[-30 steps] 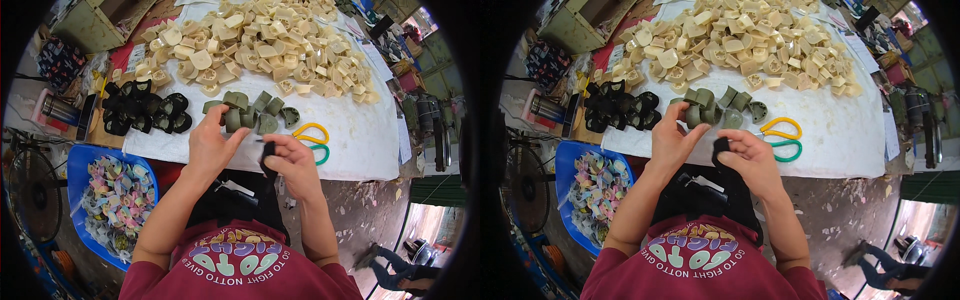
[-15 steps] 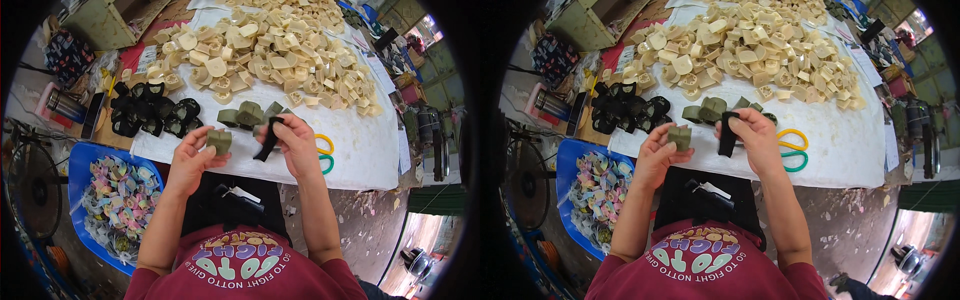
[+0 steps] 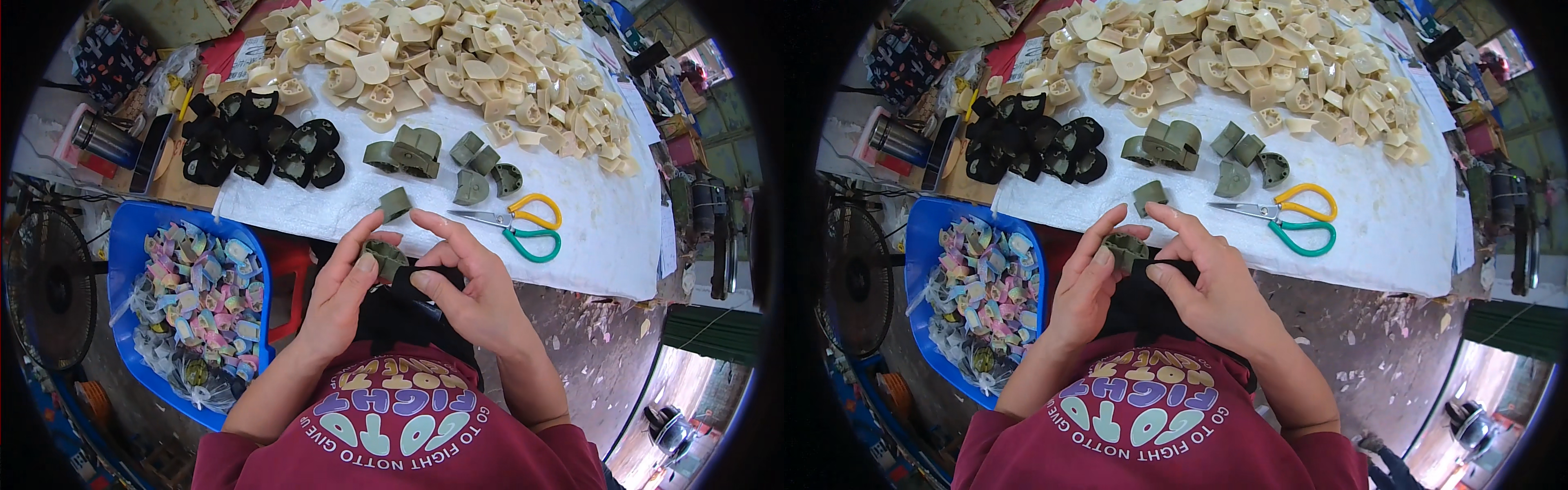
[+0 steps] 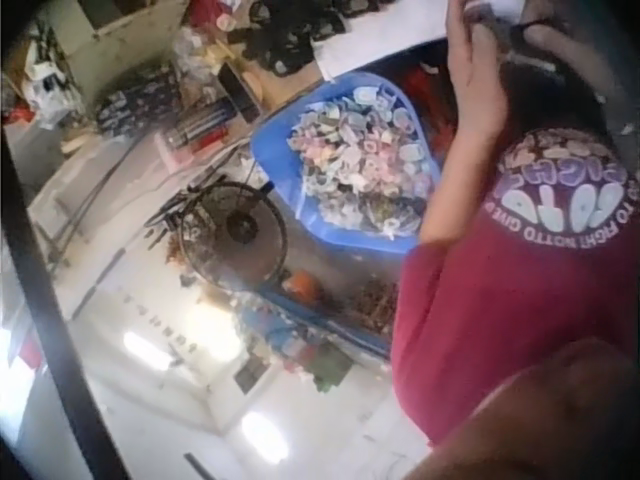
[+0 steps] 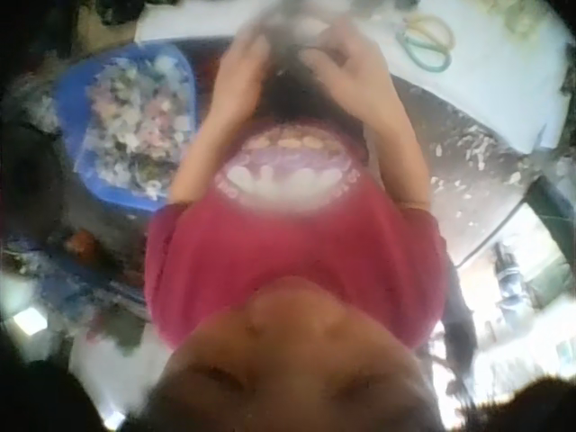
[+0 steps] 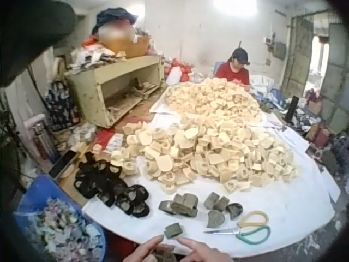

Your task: The person assembles small plastic components by inserting black pieces into green housings and trimming excess material with scissors. They handle each unit one at a time, repeatedly picking up parts, fitting them together, and cutting off protrusions before placing the finished pieces on the table.

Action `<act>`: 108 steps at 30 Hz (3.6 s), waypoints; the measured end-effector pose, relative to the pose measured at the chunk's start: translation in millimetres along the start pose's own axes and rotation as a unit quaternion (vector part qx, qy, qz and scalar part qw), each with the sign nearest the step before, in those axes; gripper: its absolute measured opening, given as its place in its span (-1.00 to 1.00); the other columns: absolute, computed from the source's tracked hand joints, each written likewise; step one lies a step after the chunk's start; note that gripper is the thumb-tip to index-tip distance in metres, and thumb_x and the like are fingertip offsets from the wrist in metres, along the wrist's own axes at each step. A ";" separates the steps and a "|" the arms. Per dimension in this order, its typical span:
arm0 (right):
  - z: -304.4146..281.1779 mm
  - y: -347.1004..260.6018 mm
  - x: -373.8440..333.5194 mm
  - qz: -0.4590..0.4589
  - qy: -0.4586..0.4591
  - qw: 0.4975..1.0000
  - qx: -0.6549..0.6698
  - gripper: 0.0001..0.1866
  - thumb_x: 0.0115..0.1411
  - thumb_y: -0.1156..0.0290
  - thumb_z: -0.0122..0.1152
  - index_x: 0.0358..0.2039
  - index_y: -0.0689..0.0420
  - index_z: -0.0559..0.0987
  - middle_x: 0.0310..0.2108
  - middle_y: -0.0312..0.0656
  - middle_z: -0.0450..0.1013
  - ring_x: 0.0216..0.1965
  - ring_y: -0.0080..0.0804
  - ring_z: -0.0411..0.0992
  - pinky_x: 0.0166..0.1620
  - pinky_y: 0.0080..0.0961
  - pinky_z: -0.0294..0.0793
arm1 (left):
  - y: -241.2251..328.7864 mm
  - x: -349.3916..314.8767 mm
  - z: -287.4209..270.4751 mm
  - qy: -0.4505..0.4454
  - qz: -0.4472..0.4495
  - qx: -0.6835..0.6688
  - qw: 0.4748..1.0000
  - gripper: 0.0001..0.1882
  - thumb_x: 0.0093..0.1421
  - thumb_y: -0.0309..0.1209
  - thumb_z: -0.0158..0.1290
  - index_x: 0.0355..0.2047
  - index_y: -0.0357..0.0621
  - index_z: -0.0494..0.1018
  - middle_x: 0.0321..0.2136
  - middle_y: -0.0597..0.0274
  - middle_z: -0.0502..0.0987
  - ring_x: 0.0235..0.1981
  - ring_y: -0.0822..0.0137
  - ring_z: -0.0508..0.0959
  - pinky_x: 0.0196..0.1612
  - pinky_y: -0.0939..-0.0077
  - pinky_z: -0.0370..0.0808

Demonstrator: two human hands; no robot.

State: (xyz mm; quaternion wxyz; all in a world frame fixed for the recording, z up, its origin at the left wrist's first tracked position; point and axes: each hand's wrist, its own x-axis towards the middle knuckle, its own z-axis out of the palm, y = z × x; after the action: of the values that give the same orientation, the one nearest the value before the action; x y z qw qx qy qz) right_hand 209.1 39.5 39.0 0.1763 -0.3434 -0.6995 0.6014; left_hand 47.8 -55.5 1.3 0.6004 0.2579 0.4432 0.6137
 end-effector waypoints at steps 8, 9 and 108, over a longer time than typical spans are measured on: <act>3.7 -7.1 -5.5 0.027 0.022 0.999 -0.008 -0.32 0.10 0.68 0.12 0.26 0.11 0.22 -0.42 -0.32 0.43 -0.32 -0.68 0.38 -0.15 -0.70 0.32 | 0.5 -4.2 8.3 -0.014 0.015 0.082 0.996 -0.28 0.15 -0.55 -0.19 0.35 -0.25 -0.09 0.05 0.17 0.27 0.02 0.42 0.32 0.11 0.55 0.23; 3.4 -5.9 -5.4 0.022 0.024 0.999 -0.009 -0.32 0.10 0.68 0.12 0.26 0.11 0.22 -0.42 -0.32 0.43 -0.32 -0.68 0.38 -0.15 -0.69 0.32 | 4.2 -5.2 11.5 -0.010 0.009 0.097 0.995 -0.27 0.13 -0.57 -0.19 0.35 -0.26 -0.09 0.05 0.17 0.27 0.03 0.41 0.31 0.11 0.54 0.23; -6.3 52.5 -12.9 0.010 0.058 0.948 0.314 -0.85 0.05 0.58 0.29 -0.31 0.25 0.65 -0.23 -0.20 0.49 -0.19 -0.51 0.42 -0.06 -0.55 0.39 | -9.8 -5.3 11.5 -0.117 0.084 0.228 0.963 -0.55 -0.10 -0.45 0.33 -0.17 -0.22 0.46 -0.28 0.23 0.46 -0.21 0.38 0.48 -0.08 0.52 0.36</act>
State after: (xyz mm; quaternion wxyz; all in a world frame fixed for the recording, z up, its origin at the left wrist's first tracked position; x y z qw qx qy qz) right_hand 236.4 37.2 -8.0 0.3094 -0.3123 -0.4602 0.7713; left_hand 63.3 -59.1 -0.5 0.5194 0.4944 0.4751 0.5100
